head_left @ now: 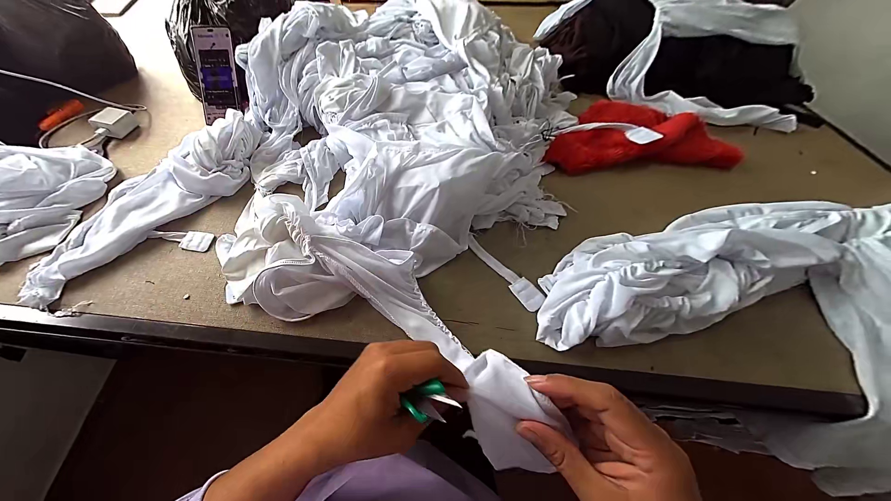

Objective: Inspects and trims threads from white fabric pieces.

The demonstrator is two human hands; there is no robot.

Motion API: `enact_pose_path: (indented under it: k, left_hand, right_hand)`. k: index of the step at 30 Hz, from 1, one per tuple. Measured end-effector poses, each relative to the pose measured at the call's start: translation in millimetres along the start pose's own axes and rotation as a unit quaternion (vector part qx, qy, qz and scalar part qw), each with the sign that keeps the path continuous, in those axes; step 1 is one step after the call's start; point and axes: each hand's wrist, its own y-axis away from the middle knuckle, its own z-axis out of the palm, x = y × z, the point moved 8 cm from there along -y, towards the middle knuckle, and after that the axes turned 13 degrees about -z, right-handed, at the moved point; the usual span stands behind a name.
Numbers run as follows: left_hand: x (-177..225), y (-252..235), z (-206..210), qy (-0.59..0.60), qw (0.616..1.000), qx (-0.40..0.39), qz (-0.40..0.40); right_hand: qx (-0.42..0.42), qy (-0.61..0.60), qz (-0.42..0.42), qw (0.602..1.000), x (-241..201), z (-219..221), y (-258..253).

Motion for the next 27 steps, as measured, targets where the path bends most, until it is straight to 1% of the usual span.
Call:
enact_pose_path:
  k: [3, 5, 6, 7, 9, 10, 11, 12, 13, 16, 19, 21, 24, 25, 27]
  left_hand:
    - [1.1, 4.0, -28.2, -0.020, 0.997, 0.068, 0.011]
    - [-0.1, 6.5, -37.6, -0.030, 0.995, 0.097, 0.003]
    - [-0.5, 5.8, -38.1, -0.027, 0.994, 0.101, -0.005]
    - [0.2, 3.8, -34.1, -0.017, 0.996, 0.088, -0.013]
    - [3.0, -2.4, -11.2, 0.010, 0.999, 0.006, -0.030]
    - [4.5, -5.3, 2.9, 0.023, 0.999, -0.037, -0.031]
    - [5.7, -7.1, 13.4, 0.032, 0.997, -0.058, -0.025]
    - [6.2, -7.8, 18.1, 0.033, 0.997, -0.061, -0.018]
    - [6.4, -7.7, 16.5, 0.022, 0.999, -0.045, -0.010]
    - [9.5, -3.5, -5.4, 0.018, 0.999, 0.023, 0.016]
    - [9.0, 6.0, -16.5, 0.025, 0.998, 0.056, 0.031]
    - [3.0, 11.7, -15.8, 0.017, 0.999, 0.043, 0.022]
    - [-4.3, 14.5, -5.9, -0.004, 1.000, -0.012, -0.019]
    - [-2.2, 13.8, -3.6, -0.002, 1.000, -0.017, -0.021]
    - [9.6, 9.5, -2.5, 0.023, 1.000, 0.000, -0.005]
  right_hand:
    - [0.020, 0.005, 0.028, 0.999, 11.1, -7.6, 8.2]
    - [0.033, 0.001, 0.031, 0.999, 12.6, -11.6, 10.7]
    - [0.026, -0.001, 0.022, 0.999, 11.3, -10.5, 10.9]
    - [0.009, -0.004, 0.002, 1.000, 7.9, -6.1, 10.4]
    - [-0.028, -0.024, -0.049, 0.998, -2.6, 9.8, 6.1]
    - [-0.033, -0.033, -0.066, 0.997, -7.1, 16.3, 3.1]
    - [-0.028, -0.031, -0.069, 0.997, -8.6, 18.8, 0.8]
    - [-0.016, -0.014, -0.058, 0.998, -7.4, 16.9, -0.9]
    - [-0.007, 0.003, -0.039, 0.999, -3.9, 12.5, -1.3]
    - [0.009, 0.047, 0.001, 0.999, 8.8, -0.5, 5.5]
    - [0.074, 0.031, 0.000, 0.997, 7.9, -7.4, 10.2]
    - [0.112, 0.016, -0.026, 0.993, 0.6, -10.6, 8.3]
    - [0.136, -0.012, -0.066, 0.988, -7.6, -8.6, 5.4]
    - [0.137, -0.019, -0.075, 0.988, -9.6, -6.6, 4.7]
    - [0.137, -0.021, -0.081, 0.987, -12.0, -2.2, 3.2]
